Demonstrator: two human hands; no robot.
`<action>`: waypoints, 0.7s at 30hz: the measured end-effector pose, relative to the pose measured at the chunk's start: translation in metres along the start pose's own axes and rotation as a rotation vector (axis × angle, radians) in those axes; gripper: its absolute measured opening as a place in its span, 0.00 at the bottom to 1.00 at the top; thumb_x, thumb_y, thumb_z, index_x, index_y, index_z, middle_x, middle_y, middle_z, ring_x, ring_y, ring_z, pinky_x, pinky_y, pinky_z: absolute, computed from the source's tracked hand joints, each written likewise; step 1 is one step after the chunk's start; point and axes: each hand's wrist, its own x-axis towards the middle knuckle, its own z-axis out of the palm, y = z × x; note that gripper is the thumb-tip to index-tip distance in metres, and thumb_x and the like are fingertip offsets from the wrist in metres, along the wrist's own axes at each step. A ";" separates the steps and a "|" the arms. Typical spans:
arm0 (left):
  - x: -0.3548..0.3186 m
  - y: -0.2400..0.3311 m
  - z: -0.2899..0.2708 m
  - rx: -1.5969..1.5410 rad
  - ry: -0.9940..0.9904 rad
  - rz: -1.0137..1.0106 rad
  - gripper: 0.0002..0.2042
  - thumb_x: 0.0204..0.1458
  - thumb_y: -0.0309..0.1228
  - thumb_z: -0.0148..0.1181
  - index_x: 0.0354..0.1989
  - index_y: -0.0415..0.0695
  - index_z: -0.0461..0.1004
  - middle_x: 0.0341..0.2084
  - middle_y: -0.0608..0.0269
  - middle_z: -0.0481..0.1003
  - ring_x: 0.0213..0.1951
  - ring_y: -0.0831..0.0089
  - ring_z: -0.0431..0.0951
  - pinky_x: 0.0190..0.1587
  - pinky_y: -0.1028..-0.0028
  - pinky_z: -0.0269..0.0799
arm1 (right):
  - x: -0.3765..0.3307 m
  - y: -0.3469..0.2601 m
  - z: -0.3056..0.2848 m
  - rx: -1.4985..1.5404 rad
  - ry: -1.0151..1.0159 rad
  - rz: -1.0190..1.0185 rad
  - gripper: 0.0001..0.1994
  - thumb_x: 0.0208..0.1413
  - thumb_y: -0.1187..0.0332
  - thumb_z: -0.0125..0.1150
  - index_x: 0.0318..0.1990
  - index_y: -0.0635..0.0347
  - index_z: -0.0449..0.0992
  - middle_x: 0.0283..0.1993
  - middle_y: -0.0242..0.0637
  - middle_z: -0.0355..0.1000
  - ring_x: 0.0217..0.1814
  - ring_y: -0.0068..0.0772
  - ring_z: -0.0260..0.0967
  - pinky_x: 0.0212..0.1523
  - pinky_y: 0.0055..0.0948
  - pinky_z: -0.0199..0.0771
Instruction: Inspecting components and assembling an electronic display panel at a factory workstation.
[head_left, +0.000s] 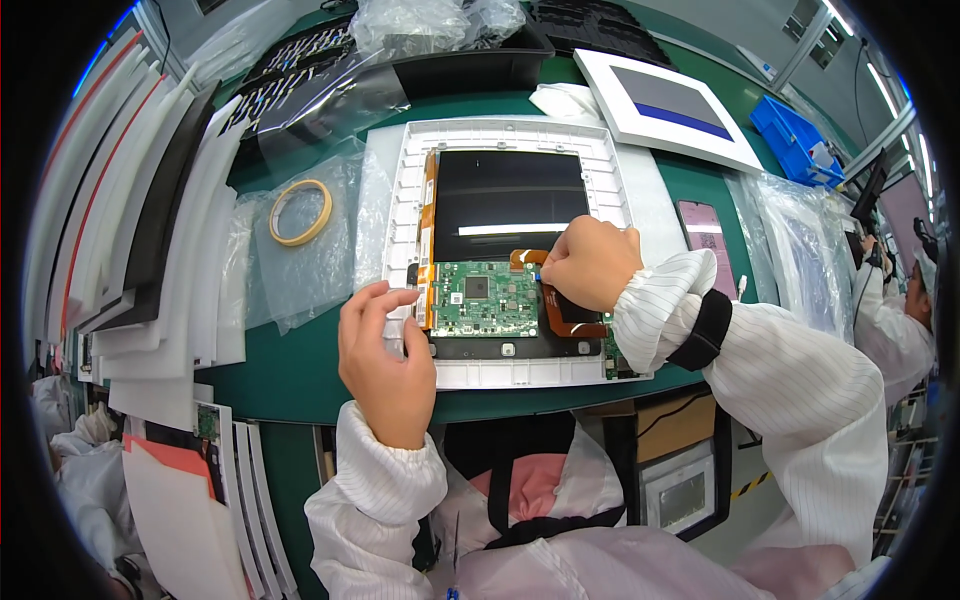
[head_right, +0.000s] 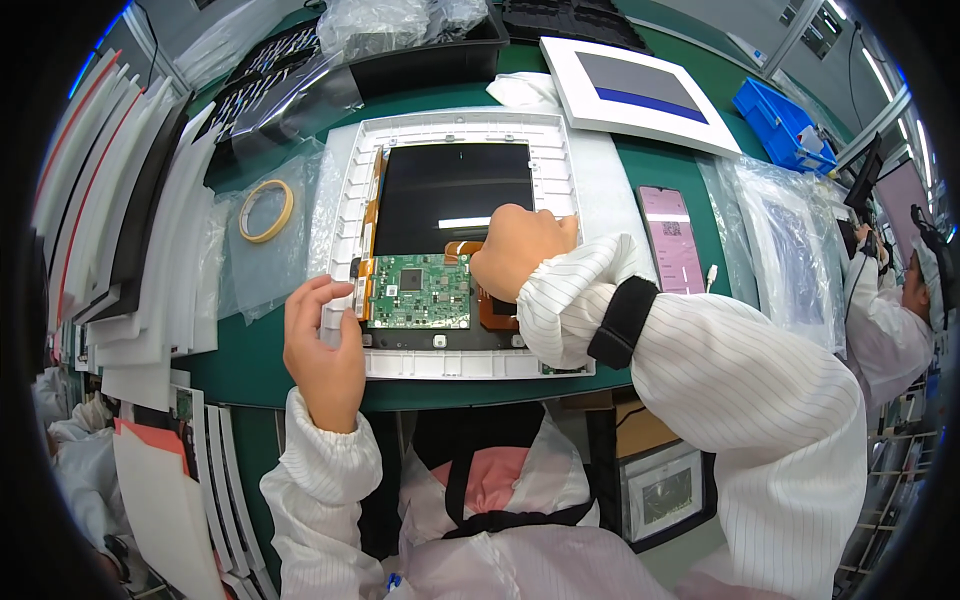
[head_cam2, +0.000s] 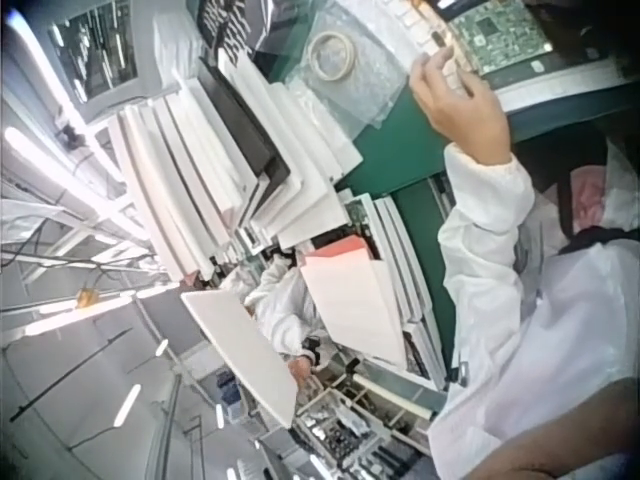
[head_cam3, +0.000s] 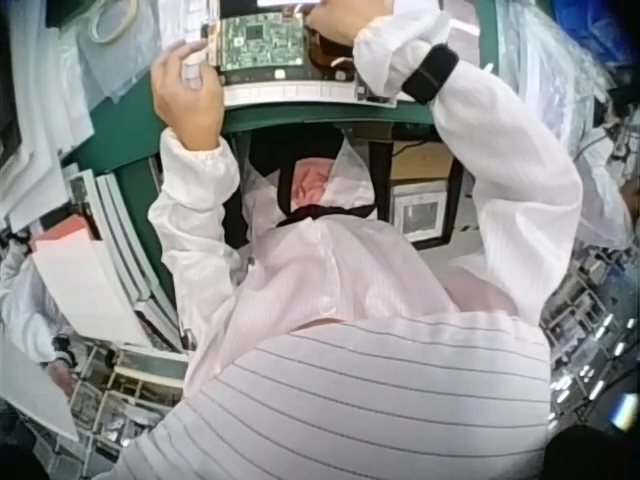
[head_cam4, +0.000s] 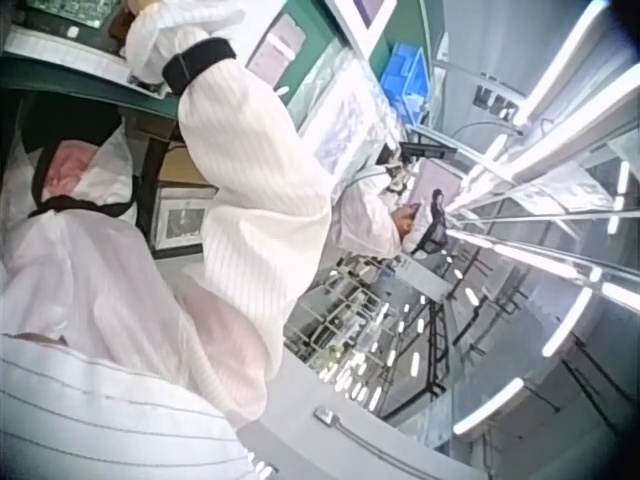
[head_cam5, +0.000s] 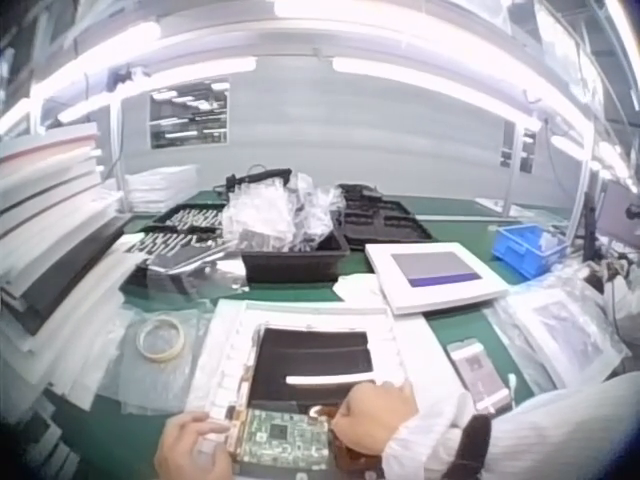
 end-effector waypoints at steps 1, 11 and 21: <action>0.000 0.001 0.000 0.004 -0.002 0.002 0.09 0.40 0.18 0.53 0.31 0.43 0.72 0.39 0.58 0.70 0.43 0.60 0.71 0.45 0.68 0.66 | 0.000 -0.001 -0.001 0.005 -0.007 0.010 0.07 0.39 0.66 0.58 0.17 0.55 0.78 0.19 0.35 0.72 0.28 0.34 0.66 0.41 0.34 0.51; 0.003 0.006 -0.005 -0.054 -0.065 -0.051 0.12 0.41 0.19 0.55 0.36 0.44 0.71 0.43 0.53 0.66 0.47 0.56 0.67 0.48 0.65 0.63 | -0.001 -0.003 -0.002 0.006 0.001 0.002 0.07 0.38 0.67 0.56 0.17 0.55 0.78 0.20 0.36 0.72 0.30 0.36 0.67 0.41 0.34 0.52; 0.040 0.059 0.040 0.412 -0.258 -0.063 0.33 0.39 0.35 0.66 0.55 0.52 0.54 0.57 0.41 0.40 0.60 0.34 0.33 0.52 0.33 0.34 | 0.002 -0.004 -0.001 0.076 0.011 -0.016 0.06 0.38 0.65 0.57 0.18 0.53 0.78 0.20 0.36 0.73 0.29 0.37 0.69 0.42 0.33 0.52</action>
